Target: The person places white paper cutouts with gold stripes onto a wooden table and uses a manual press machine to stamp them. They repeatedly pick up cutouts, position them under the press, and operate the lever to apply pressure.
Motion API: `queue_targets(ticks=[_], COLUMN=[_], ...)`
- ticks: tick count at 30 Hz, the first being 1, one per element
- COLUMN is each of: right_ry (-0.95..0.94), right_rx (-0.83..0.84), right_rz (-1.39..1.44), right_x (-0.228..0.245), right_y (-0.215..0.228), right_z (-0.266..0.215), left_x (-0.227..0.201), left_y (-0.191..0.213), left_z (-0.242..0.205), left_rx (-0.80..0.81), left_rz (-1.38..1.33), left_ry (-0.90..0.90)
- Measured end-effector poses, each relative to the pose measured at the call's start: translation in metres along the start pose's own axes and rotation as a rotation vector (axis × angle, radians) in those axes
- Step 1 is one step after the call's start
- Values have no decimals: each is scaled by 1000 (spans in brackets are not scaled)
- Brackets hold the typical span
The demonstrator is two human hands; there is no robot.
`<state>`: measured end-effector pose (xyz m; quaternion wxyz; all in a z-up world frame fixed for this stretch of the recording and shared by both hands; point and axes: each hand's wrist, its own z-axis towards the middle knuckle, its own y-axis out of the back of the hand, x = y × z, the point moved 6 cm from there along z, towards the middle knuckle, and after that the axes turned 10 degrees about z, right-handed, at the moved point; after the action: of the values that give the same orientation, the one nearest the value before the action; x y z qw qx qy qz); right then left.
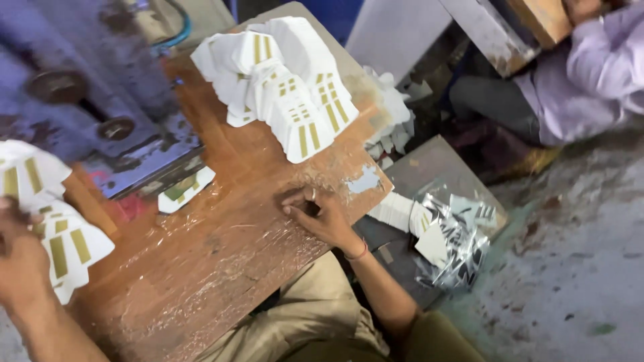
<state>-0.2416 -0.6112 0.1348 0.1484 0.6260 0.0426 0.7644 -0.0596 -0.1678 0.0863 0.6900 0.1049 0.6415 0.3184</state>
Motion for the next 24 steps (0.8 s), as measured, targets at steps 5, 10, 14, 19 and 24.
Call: queue_targets(ticks=[5, 10, 14, 19, 24], right_ry=[-120, 22, 28, -1, 64], right_rx=[-16, -27, -46, -73, -71], right_rz=[-82, -52, -99, -187, -80], right_x=[-2, 18, 18, 15, 23], right_y=[0, -7, -9, -2, 2], right_z=[1, 0, 1, 0, 5], left_x=[61, -14, -63, -23, 56], left_y=[-18, 13, 42, 31, -16], left_z=[14, -3, -10, -3, 28], left_rx=[9, -94, -202, -332, -341], left_rz=[-142, -119, -183, 15, 145], left_ry=[-92, -25, -247, -577, -379])
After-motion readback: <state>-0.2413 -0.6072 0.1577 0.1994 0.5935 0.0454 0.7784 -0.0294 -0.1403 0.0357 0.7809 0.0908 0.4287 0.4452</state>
